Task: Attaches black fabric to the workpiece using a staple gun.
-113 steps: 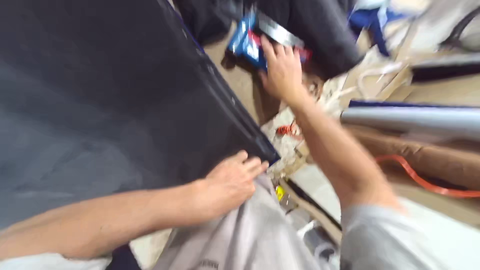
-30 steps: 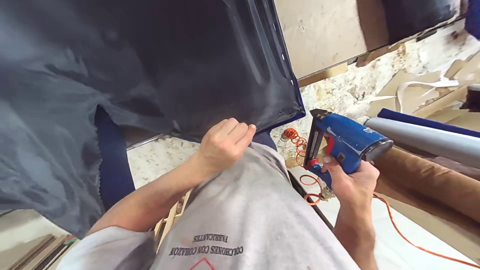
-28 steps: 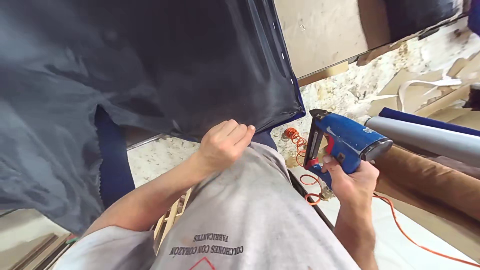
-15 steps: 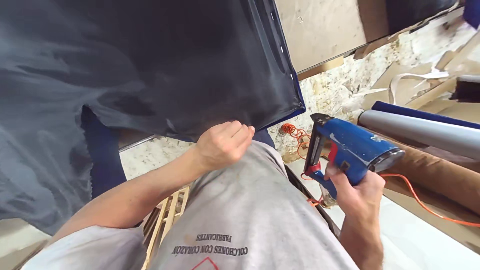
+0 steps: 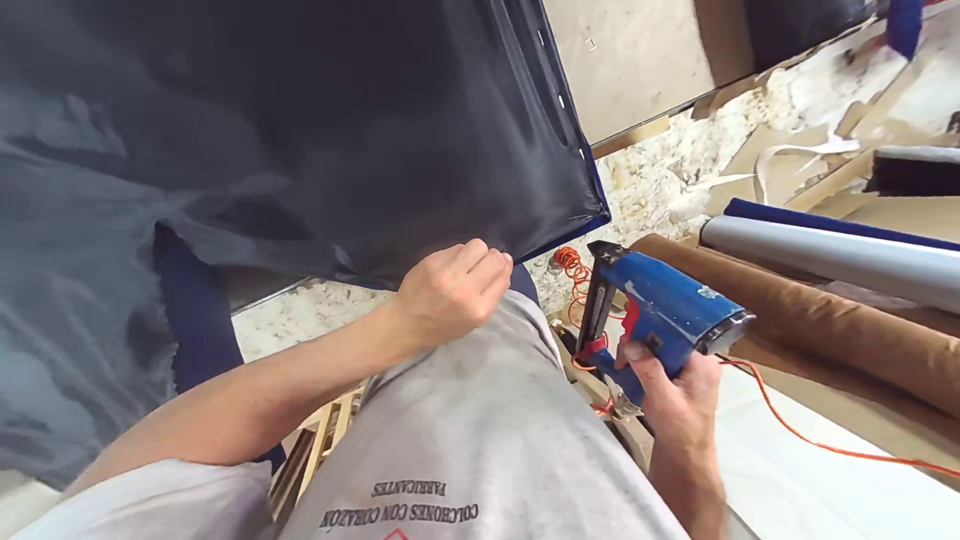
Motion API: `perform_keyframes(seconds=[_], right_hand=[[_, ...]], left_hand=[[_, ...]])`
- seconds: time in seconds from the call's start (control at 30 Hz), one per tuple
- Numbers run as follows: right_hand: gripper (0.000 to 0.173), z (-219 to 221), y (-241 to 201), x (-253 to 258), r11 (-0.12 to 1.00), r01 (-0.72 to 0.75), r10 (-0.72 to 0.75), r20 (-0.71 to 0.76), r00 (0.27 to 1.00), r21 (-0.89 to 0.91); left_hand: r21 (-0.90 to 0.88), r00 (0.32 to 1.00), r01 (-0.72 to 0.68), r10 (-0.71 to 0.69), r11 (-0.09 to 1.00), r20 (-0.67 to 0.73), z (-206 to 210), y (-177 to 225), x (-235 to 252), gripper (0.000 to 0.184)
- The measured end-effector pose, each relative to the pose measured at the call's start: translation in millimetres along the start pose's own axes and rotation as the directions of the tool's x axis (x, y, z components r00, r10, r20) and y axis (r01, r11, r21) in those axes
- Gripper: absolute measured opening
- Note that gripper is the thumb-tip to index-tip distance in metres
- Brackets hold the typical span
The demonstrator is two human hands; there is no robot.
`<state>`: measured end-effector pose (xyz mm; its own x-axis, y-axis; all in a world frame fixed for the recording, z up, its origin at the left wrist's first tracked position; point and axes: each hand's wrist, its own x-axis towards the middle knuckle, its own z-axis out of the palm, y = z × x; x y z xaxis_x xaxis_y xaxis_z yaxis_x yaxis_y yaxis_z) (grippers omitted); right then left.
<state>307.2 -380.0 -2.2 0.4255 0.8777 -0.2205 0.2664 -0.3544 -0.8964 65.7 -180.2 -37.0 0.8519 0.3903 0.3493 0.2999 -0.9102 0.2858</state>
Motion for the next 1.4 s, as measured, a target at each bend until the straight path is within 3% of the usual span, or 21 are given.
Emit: perform_keyframes(seconds=[0.13,0.3,0.47,0.73,1.3,1.4], right_hand=[[0.034,-6.6,-10.6,-2.3,0.999,-0.009,0.009,0.022,1.0,-0.043],[0.018,-4.5,-34.2,3.7,0.988,-0.016,0.013,-0.016,1.0,-0.152],[0.017,1.0,-49.9,23.8,0.95,-0.024,0.026,0.004,1.0,-0.312],[0.016,13.0,-65.5,32.9,0.912,-0.06,0.076,0.022,0.997,-0.406],[0.023,54.4,-73.5,-1.3,0.864,-0.047,0.092,0.065,0.994,-0.501],[0.022,53.8,-75.6,-8.0,0.9,-0.099,0.097,-0.027,0.995,-0.425]], left_hand=[[-0.012,0.999,-0.034,0.034,0.999,0.001,5.3,-2.5,-0.6,0.02],[-0.027,0.998,-0.035,0.036,0.999,0.042,6.3,-3.5,0.5,0.018],[-0.039,0.998,-0.027,0.029,0.999,0.058,4.4,-1.0,2.0,0.02],[-0.086,0.999,-0.026,0.03,0.996,0.045,4.3,0.4,2.5,0.02],[-0.126,1.0,0.015,-0.012,0.992,0.026,5.7,0.8,1.2,0.022],[-0.124,0.997,0.072,-0.07,0.99,0.02,6.1,3.4,0.8,0.022]])
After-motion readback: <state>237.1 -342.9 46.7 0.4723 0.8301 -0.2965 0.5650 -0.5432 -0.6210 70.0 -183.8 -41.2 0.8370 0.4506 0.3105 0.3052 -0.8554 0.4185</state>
